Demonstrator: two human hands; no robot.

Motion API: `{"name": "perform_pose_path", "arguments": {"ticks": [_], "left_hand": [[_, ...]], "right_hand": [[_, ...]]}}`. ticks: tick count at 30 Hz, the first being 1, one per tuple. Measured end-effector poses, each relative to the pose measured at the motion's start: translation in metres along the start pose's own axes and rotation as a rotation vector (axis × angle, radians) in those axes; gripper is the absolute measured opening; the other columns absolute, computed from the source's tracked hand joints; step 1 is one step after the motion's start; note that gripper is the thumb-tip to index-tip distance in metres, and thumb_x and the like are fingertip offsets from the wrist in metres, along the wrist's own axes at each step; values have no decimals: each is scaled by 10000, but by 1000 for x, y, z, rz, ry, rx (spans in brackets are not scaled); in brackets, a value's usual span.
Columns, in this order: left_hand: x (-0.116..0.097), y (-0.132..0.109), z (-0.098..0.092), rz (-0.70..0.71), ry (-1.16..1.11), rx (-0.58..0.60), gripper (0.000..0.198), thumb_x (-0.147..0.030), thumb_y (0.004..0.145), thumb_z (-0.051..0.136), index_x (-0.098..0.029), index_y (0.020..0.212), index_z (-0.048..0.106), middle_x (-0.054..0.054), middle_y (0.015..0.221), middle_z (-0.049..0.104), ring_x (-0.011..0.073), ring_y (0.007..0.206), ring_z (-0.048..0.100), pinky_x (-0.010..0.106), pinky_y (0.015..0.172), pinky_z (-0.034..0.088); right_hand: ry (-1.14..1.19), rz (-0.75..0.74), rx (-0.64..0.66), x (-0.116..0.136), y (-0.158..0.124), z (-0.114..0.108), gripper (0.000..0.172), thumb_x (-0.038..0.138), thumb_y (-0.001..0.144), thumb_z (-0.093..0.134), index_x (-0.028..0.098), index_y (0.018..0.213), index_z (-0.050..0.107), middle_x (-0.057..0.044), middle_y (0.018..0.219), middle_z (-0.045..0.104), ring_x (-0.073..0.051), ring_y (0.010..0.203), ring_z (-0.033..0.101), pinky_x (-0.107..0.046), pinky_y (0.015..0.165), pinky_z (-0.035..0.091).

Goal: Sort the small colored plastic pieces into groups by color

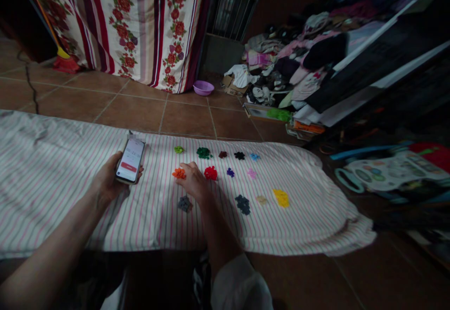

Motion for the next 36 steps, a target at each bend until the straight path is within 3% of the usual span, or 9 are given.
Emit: {"name": "perform_pose_path", "arguments": {"ticks": [9, 17, 26, 36], "left_hand": [[-2, -7, 6, -11, 30, -27, 343, -360, 953, 368, -129, 1055, 600, 36, 637, 621, 168, 505, 618, 258, 440, 497], [-1, -6, 7, -4, 25, -31, 322, -370, 942, 420, -131, 1039, 613, 30, 620, 612, 153, 478, 598, 240, 423, 477], [-3, -9, 9, -19, 34, -46, 303, -363, 950, 412, -129, 968, 603, 27, 582, 596, 147, 450, 579, 232, 410, 462], [-2, -6, 8, -2, 29, -41, 313, -368, 941, 427, -123, 987, 617, 29, 589, 597, 145, 448, 575, 235, 403, 468]], "right_hand": [[-20, -70, -49, 14, -3, 0, 501, 248, 797, 668, 222, 1291, 584, -83, 1158, 542, -219, 1099, 548, -348, 951, 453], [28, -129, -91, 19, 8, 4, 273, 194, 823, 662, 202, 1092, 715, -80, 1042, 588, -193, 1011, 576, -329, 956, 467], [-51, -133, -113, 20, 1, 1, 492, 213, 767, 706, 230, 1253, 637, -99, 1156, 570, -252, 1101, 505, -391, 986, 444], [-21, -169, -136, 25, 9, 6, 281, 200, 818, 650, 239, 1086, 724, -97, 1121, 596, -252, 1083, 510, -401, 964, 456]]}}
Point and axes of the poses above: each hand's wrist, its own y-axis towards the middle knuckle, its own z-axis out of the palm, x = y × z, the point moved 6 cm from there along y, towards the middle knuckle
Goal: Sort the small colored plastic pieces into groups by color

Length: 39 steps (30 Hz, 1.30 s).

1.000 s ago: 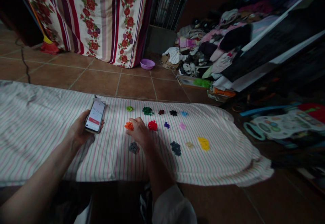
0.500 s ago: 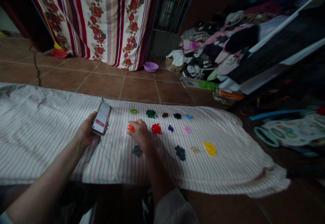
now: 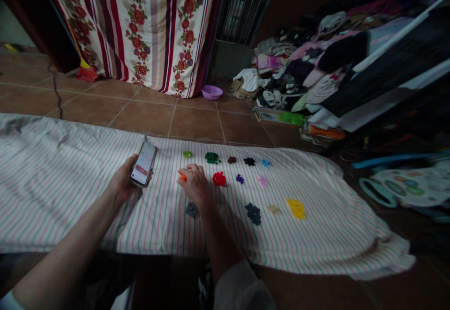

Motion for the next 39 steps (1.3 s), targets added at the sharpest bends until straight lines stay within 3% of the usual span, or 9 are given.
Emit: {"name": "perform_pose_path", "arguments": {"ticks": [4, 12, 19, 24, 27, 30, 34, 39], "left_hand": [[0, -2, 1, -15, -29, -1, 311, -369, 938, 439, -125, 1002, 620, 16, 572, 582, 137, 432, 561, 228, 398, 461], [0, -2, 1, -3, 7, -16, 327, -376, 947, 416, -123, 1019, 610, 34, 598, 606, 152, 461, 589, 231, 401, 464], [1, 0, 0, -5, -5, -15, 301, -359, 937, 432, -134, 1019, 616, 25, 605, 609, 154, 468, 592, 244, 419, 481], [0, -2, 0, 3, 8, -5, 297, -354, 942, 408, -140, 976, 612, 33, 620, 616, 165, 492, 608, 253, 430, 486], [0, -1, 0, 8, 21, -3, 302, -346, 945, 393, -135, 950, 608, 37, 618, 615, 164, 485, 604, 255, 429, 488], [0, -2, 1, 7, 36, -5, 300, -344, 943, 390, -136, 933, 604, 36, 613, 613, 166, 485, 606, 253, 426, 489], [-1, -5, 3, -3, 29, -12, 303, -343, 942, 387, -136, 919, 606, 34, 604, 609, 167, 481, 608, 249, 420, 486], [-1, -5, 2, 12, 26, -34, 300, -340, 933, 401, -128, 946, 614, 31, 604, 607, 166, 466, 602, 256, 415, 493]], "right_hand": [[31, -31, -14, -1, 2, 1, 247, 187, 814, 642, 229, 1036, 740, -93, 1077, 618, -243, 1062, 524, -402, 963, 451], [5, -33, 48, -6, -6, -7, 495, 196, 783, 671, 218, 1275, 616, -95, 1251, 594, -254, 1156, 491, -402, 985, 430], [28, -54, 80, -7, -5, -2, 465, 133, 765, 645, 228, 1221, 649, -86, 1186, 612, -226, 1119, 536, -385, 982, 442], [100, -54, -26, -34, -8, -25, 526, 169, 772, 630, 253, 1290, 595, -77, 1245, 604, -217, 1143, 561, -382, 972, 466], [15, 17, -137, -63, -16, -51, 461, 176, 767, 633, 213, 1227, 641, -97, 1207, 633, -244, 1138, 564, -404, 990, 449], [-108, 125, -149, -90, -27, -67, 458, 226, 765, 651, 195, 1222, 643, -113, 1166, 650, -270, 1114, 571, -431, 989, 434], [-184, 178, -99, -105, -38, -69, 583, 263, 744, 686, 171, 1310, 576, -142, 1236, 612, -291, 1176, 526, -443, 1002, 400], [-159, 149, -9, -103, -40, -59, 603, 266, 730, 723, 172, 1308, 578, -140, 1237, 595, -279, 1152, 520, -417, 981, 389]]}}
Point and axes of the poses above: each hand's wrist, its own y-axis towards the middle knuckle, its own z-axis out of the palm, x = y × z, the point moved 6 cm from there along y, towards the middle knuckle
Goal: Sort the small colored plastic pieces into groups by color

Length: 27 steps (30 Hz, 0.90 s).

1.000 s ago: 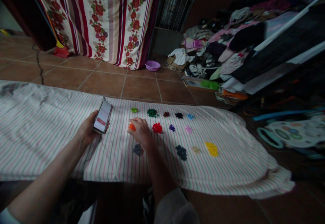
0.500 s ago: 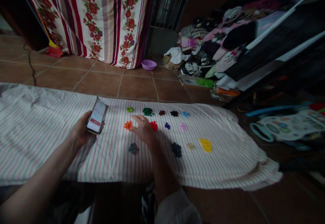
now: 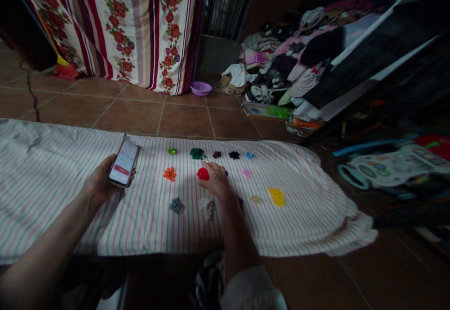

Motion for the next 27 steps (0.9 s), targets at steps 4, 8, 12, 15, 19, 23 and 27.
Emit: {"name": "perform_pose_path", "arguments": {"ticks": [4, 8, 12, 15, 19, 23, 27], "left_hand": [[1, 4, -1, 19, 33, -5, 305, -341, 933, 388, -125, 966, 600, 41, 636, 623, 177, 490, 619, 269, 419, 507], [1, 6, -1, 19, 42, 3, 314, -338, 934, 376, -122, 1003, 594, 32, 638, 617, 180, 490, 619, 281, 418, 514], [0, 5, 0, 45, 68, 9, 305, -320, 933, 375, -128, 1036, 589, 44, 670, 641, 189, 527, 641, 288, 442, 531], [0, 3, 0, 36, 67, 4, 314, -323, 935, 375, -127, 1065, 582, 44, 678, 644, 188, 531, 641, 285, 445, 529], [0, 2, 1, 27, 70, 11, 318, -314, 933, 379, -114, 1081, 577, 36, 661, 630, 182, 530, 636, 273, 449, 520], [0, 2, 0, 33, 68, -4, 321, -332, 934, 371, -112, 1031, 584, 38, 648, 621, 178, 508, 622, 274, 434, 510], [1, 2, 0, 38, 55, -8, 306, -333, 931, 377, -118, 995, 585, 45, 660, 627, 183, 520, 630, 282, 443, 520]], "right_hand": [[21, -16, 17, 2, 3, 2, 481, 241, 729, 737, 232, 1201, 647, -94, 1172, 612, -250, 1080, 538, -409, 970, 394], [24, -14, 29, 4, 3, 2, 351, 217, 732, 738, 225, 1081, 697, -88, 1146, 604, -237, 1050, 532, -386, 961, 400], [19, -22, 28, 5, 2, 3, 324, 229, 760, 714, 226, 1084, 695, -93, 1144, 595, -242, 1062, 520, -385, 940, 412], [16, -16, 19, 3, 1, 4, 450, 252, 766, 709, 230, 1210, 642, -97, 1178, 583, -246, 1073, 518, -386, 942, 416], [0, -16, 31, 1, 1, 7, 555, 257, 741, 734, 266, 1281, 604, -89, 1215, 567, -252, 1092, 510, -393, 947, 414], [0, -43, 29, 2, 1, 8, 412, 244, 762, 725, 280, 1170, 681, -75, 1189, 574, -246, 1087, 505, -388, 946, 417], [21, -60, 20, 1, 1, 7, 324, 224, 801, 688, 269, 1121, 705, -71, 1166, 593, -233, 1062, 526, -386, 951, 424]]}}
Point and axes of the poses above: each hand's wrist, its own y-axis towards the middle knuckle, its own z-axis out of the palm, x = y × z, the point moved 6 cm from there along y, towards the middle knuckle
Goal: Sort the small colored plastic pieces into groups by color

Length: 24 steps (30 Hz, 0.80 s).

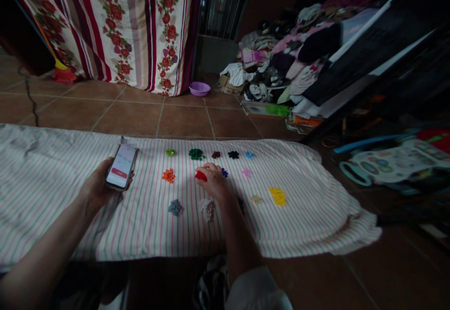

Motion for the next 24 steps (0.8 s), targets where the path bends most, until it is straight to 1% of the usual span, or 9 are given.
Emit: {"name": "perform_pose_path", "arguments": {"ticks": [3, 8, 11, 14, 15, 17, 19, 21, 24], "left_hand": [[-1, 0, 1, 0, 4, 4, 298, -327, 927, 379, -121, 979, 587, 41, 648, 621, 182, 518, 629, 278, 436, 519], [-1, -1, 2, -21, -15, 3, 289, -334, 926, 388, -126, 936, 589, 33, 627, 608, 165, 481, 608, 263, 420, 507], [0, 0, 3, -20, -32, 7, 287, -329, 922, 396, -123, 922, 595, 27, 613, 597, 160, 464, 598, 261, 417, 505], [0, 2, 1, -4, -29, 5, 259, -309, 915, 399, -136, 910, 591, 32, 625, 610, 177, 479, 616, 272, 411, 506], [0, 3, 1, 7, -27, 1, 245, -301, 911, 404, -140, 907, 589, 32, 628, 614, 182, 483, 619, 275, 409, 505], [0, 3, 0, 24, -21, -5, 227, -293, 904, 415, -144, 902, 587, 28, 627, 616, 183, 483, 620, 276, 410, 506], [-1, 3, 0, 26, -9, -7, 232, -298, 904, 419, -140, 905, 589, 28, 624, 616, 181, 482, 618, 275, 411, 507], [-1, 1, 1, 18, 9, -7, 247, -303, 913, 407, -135, 921, 588, 29, 624, 615, 186, 497, 625, 276, 417, 510], [-2, -3, 2, 12, 35, -3, 267, -300, 935, 377, -130, 948, 583, 21, 616, 604, 176, 502, 619, 266, 425, 505]], "right_hand": [[-4, 3, -4, -1, -1, 0, 325, 227, 807, 685, 265, 1129, 705, -80, 1180, 596, -237, 1073, 534, -396, 958, 427], [-59, 17, -4, 3, -2, 0, 388, 284, 816, 684, 273, 1203, 669, -105, 1253, 560, -263, 1138, 509, -411, 953, 432], [-80, 22, -19, 7, -1, 0, 314, 293, 830, 672, 276, 1142, 696, -102, 1222, 566, -259, 1123, 511, -397, 934, 443], [-92, 17, -55, 9, -1, 2, 225, 277, 828, 673, 279, 1047, 724, -95, 1174, 582, -252, 1093, 522, -397, 923, 449], [-93, 13, -63, 10, -1, 3, 219, 275, 823, 676, 282, 1036, 725, -93, 1168, 586, -251, 1086, 526, -401, 920, 452], [-76, 3, -80, 8, -1, 3, 276, 282, 816, 678, 287, 1091, 707, -90, 1173, 595, -250, 1080, 537, -405, 918, 457], [-36, -9, -110, 3, -1, -1, 386, 293, 820, 664, 273, 1205, 656, -94, 1190, 604, -247, 1089, 546, -400, 934, 458], [11, 1, -165, -8, -2, -10, 445, 291, 828, 638, 242, 1270, 615, -99, 1201, 615, -241, 1104, 556, -390, 959, 454], [37, 109, -234, -35, -8, -28, 401, 249, 806, 620, 216, 1204, 654, -93, 1137, 651, -235, 1067, 587, -382, 962, 463]]}}
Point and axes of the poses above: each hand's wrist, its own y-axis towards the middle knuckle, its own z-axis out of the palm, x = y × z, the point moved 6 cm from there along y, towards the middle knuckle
